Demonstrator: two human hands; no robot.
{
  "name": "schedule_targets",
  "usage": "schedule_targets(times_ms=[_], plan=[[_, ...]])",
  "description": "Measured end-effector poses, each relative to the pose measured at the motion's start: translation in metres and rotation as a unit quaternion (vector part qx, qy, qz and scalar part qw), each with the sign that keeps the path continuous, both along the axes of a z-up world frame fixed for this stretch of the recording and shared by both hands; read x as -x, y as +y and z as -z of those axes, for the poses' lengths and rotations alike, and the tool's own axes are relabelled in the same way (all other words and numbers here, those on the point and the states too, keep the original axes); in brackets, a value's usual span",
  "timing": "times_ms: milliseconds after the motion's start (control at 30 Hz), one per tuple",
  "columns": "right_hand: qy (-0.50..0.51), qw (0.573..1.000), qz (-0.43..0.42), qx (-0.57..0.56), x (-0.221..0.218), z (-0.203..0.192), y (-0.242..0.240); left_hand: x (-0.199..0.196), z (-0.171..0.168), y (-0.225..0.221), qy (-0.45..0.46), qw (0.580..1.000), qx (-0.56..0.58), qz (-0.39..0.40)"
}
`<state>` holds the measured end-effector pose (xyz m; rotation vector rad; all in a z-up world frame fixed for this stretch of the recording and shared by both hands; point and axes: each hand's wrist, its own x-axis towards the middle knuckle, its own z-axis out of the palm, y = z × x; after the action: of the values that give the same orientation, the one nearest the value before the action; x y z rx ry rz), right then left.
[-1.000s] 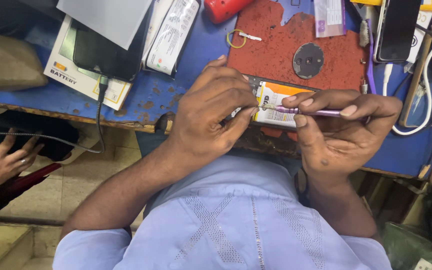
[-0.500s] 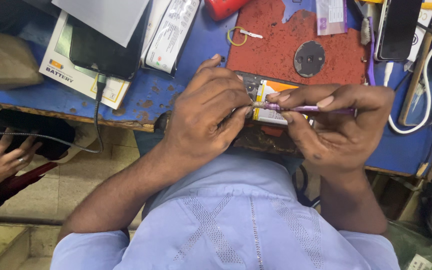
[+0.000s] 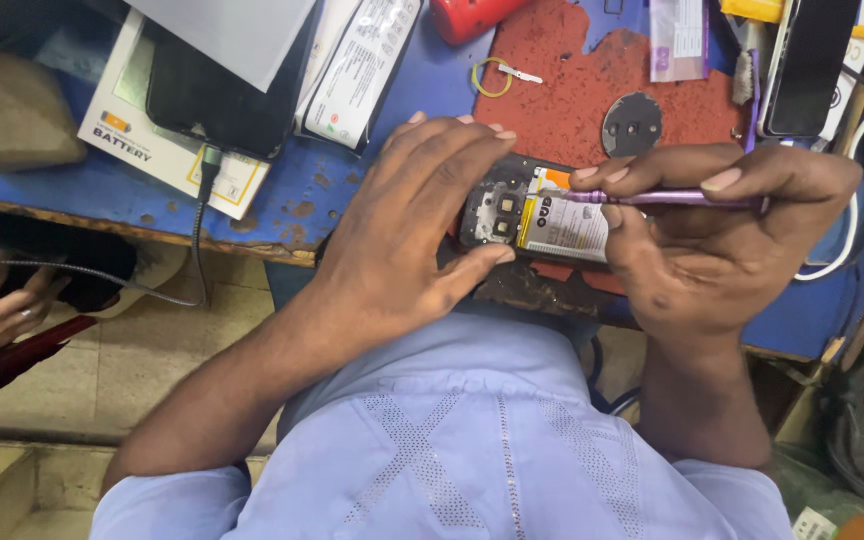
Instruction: The person disassembles a mobile phone using a screwdriver, removes the back panel, and handles internal components like the motherboard and battery connector.
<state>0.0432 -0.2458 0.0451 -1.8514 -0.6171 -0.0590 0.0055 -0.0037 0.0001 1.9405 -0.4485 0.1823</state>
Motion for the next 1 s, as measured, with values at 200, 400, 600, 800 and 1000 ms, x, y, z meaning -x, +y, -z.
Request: schedule_targets(times_ms=[200,400,600,800,1000], plan=[[-0.092,0.989,-0.039,0.109,-0.01,0.0,0.012,0.003,-0.001,0.003,0.027,0.998,-0.056,0.019],[-0.076,0.987,-0.061,0.128,-0.016,0.004,0.03,0.002,0.002,0.002,0.035,0.997,-0.061,0.014],[-0.099,0.978,-0.063,0.173,-0.02,-0.002,0.036,0.001,0.002,0.002,0.042,0.997,-0.061,0.013],[-0.086,0.98,-0.067,0.168,-0.023,-0.001,0.036,0.0,0.002,0.002,0.042,0.997,-0.062,0.016],[-0.154,0.941,-0.023,0.299,-0.022,-0.007,0.032,0.0,0.003,0.002,0.039,0.997,-0.062,0.015]])
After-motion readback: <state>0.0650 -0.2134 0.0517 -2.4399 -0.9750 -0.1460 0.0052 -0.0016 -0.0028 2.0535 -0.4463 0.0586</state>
